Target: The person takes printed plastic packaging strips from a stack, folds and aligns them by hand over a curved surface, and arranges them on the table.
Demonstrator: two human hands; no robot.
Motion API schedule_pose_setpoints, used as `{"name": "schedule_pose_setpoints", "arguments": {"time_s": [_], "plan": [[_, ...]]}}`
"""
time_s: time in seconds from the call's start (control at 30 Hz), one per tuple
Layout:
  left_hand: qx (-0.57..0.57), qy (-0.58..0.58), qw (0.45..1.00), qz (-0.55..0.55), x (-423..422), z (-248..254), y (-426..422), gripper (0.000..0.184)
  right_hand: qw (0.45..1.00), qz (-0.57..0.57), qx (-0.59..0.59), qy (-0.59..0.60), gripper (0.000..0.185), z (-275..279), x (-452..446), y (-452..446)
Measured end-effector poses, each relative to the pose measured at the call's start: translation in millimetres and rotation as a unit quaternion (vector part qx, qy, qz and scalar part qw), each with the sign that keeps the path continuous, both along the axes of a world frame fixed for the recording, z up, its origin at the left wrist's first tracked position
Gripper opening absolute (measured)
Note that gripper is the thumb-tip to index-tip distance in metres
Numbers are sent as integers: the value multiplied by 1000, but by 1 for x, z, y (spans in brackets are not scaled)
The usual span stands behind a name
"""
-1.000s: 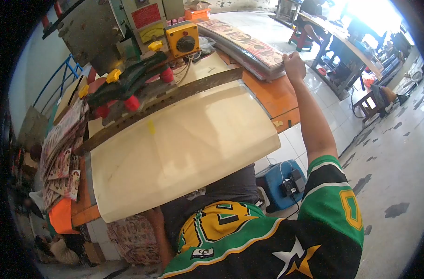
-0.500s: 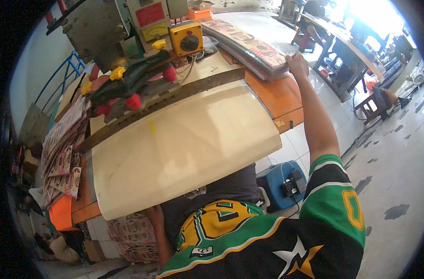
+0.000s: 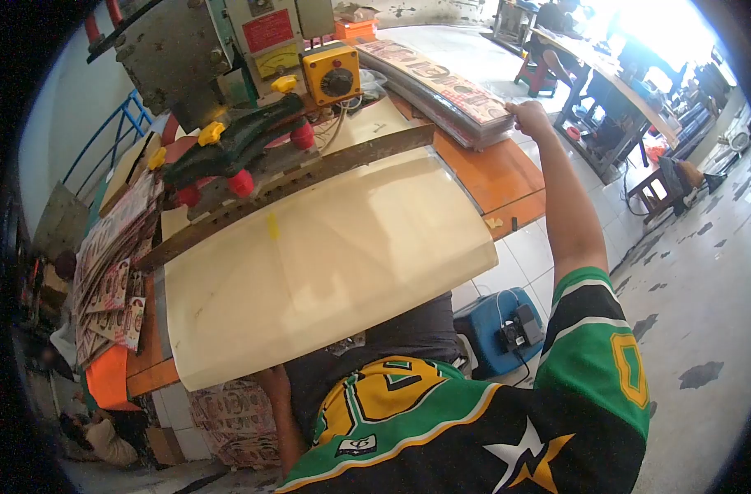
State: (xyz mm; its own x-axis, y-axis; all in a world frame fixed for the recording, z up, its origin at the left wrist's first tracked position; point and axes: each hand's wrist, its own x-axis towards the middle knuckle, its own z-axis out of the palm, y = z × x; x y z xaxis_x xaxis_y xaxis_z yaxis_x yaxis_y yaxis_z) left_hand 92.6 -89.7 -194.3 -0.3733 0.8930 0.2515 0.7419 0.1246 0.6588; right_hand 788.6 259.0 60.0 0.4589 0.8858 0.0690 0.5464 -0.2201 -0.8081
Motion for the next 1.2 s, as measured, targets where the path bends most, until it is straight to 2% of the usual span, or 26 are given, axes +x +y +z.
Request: {"name": "schedule_pose_setpoints", "arguments": {"time_s": [0.17, 0.23, 0.4, 0.47, 0.5, 0.53, 0.57, 0.63, 0.67, 0.77, 0.9, 0.97, 1.0, 1.07, 1.13, 1.2], "plan": [[0, -3, 1000, -1, -2, -2, -1, 31, 1000, -15, 22, -12, 38, 6, -4, 2], [5, -3, 1000, -1, -4, -4, -1, 31, 995, 11, 6, -97, 38, 2, 13, 16], [6, -15, 1000, 3, -3, -5, -1, 31, 980, -24, 44, -193, 41, 19, 1, 15], [-7, -38, 999, 3, -5, -9, -2, 32, 984, -47, 65, -161, 39, 23, -3, 15], [-19, -62, 998, 4, -7, -11, -2, 32, 996, -31, 59, -64, 35, 24, -7, 13], [-19, -62, 998, 3, -8, -14, -2, 32, 996, -32, 58, -63, 35, 23, -11, 11], [-15, -41, 999, 0, -8, -14, -2, 33, 995, -30, 86, 51, 35, 21, -13, 11], [-10, -21, 1000, -3, -8, -15, -1, 34, 952, -32, 135, 273, 33, 16, -17, 12], [-12, -36, 999, -3, -8, -13, 0, 34, 952, -30, 136, 273, 33, 13, -17, 16], [-22, -46, 999, -5, -6, -6, -1, 35, 893, -51, 163, 417, 28, 1, -19, 26], [-39, -33, 999, -4, -5, -2, -1, 36, 889, 28, 117, 441, 23, 4, -27, 26], [-36, -28, 999, -6, -6, -4, -1, 36, 846, 24, 205, 491, 21, 7, -41, 26], [-33, -23, 999, -9, -7, -5, -1, 36, 846, 24, 205, 491, 21, 9, -47, 24], [-26, -32, 999, -6, -6, -3, -1, 35, 839, 53, 370, 395, 20, 13, -60, 21], [-18, -41, 999, -1, -2, 3, -1, 35, 848, 45, 387, 359, 27, 28, -75, -1], [-34, -44, 998, 12, 1, 10, -2, 35, 831, 90, 470, 285, 34, 35, -85, -19]]}}
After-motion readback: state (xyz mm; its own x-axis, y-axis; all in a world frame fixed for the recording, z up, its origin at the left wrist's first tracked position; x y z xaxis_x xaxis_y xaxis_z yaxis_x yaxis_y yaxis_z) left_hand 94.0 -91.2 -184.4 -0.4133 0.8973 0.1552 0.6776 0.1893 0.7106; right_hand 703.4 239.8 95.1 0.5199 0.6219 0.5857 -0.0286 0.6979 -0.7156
